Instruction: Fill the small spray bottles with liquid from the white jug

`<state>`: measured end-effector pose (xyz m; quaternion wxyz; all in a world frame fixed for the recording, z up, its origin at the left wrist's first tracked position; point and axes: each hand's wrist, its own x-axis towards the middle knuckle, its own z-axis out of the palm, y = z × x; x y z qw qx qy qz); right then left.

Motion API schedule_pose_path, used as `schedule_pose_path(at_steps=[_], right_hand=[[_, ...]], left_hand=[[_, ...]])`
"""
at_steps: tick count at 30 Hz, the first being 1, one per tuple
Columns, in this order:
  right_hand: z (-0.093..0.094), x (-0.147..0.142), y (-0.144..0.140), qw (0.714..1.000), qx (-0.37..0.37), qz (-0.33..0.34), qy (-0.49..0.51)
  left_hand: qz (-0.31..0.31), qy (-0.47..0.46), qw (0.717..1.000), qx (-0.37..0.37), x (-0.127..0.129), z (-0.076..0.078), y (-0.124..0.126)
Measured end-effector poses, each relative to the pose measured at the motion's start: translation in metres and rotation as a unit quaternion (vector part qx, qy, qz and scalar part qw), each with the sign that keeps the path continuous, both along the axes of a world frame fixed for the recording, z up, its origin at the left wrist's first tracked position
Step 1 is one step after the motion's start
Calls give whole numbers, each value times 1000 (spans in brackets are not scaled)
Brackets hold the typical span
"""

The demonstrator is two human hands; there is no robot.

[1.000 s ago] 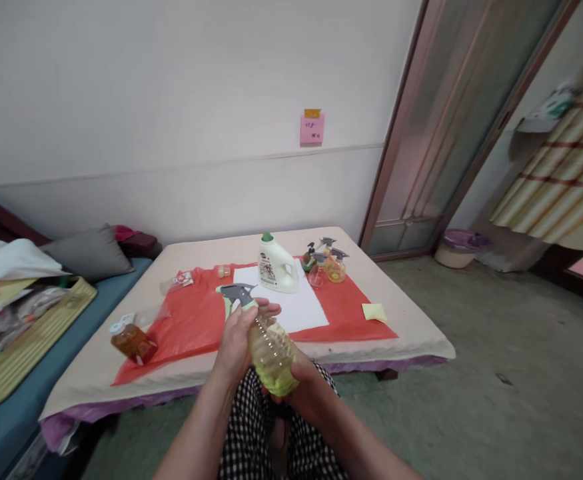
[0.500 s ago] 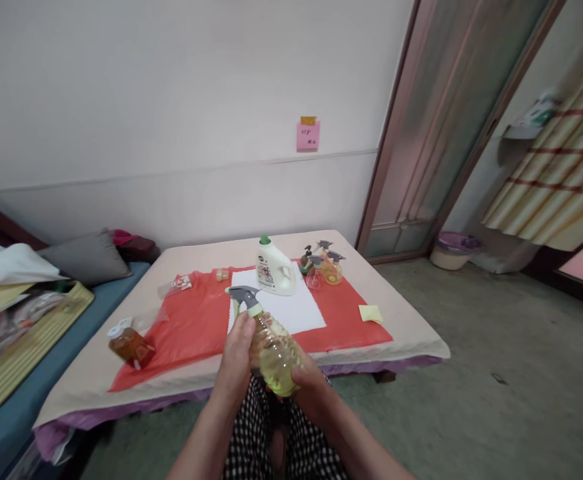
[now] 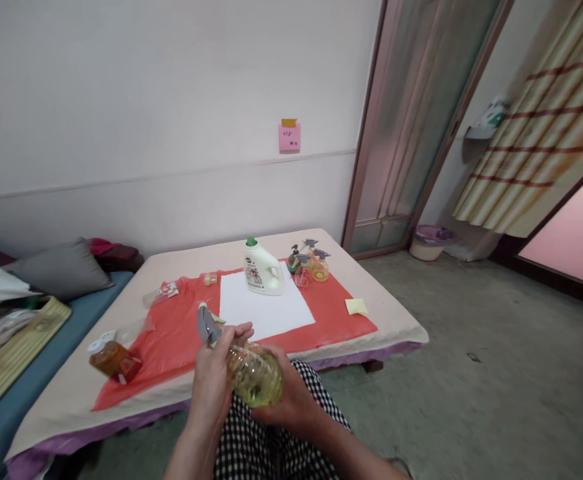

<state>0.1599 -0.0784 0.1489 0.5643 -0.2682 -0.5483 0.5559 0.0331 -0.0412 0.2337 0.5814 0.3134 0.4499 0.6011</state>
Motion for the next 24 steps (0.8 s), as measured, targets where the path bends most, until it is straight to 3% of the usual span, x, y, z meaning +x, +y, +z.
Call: schedule_pose_path(at_steps=[9, 11, 13, 14, 16, 20, 22, 24], right_hand=[[11, 5, -21, 996, -39, 57, 55], [10, 5, -25, 998, -29, 51, 17], [6, 4, -27, 994, 8, -22, -103], [2, 2, -28, 979, 36, -79, -183], [-7, -4, -30, 917, 104, -194, -332], [-24, -20, -29, 803, 187, -338, -454], [-28, -22, -26, 771, 181, -399, -462], [-29, -16, -20, 777, 159, -422, -440]], left_hand=[[-57, 3, 998, 4, -5, -2, -16], [-55, 21, 998, 14, -8, -7, -19], [-36, 79, 996, 24, -9, -12, -21], [-17, 120, 992, 31, -8, -15, -22], [26, 202, 978, 42, -4, -21, -24], [81, 232, 968, 42, 16, -29, -35], [60, 214, 974, 39, 25, -35, -41], [2, 214, 976, 43, 31, -44, -44]])
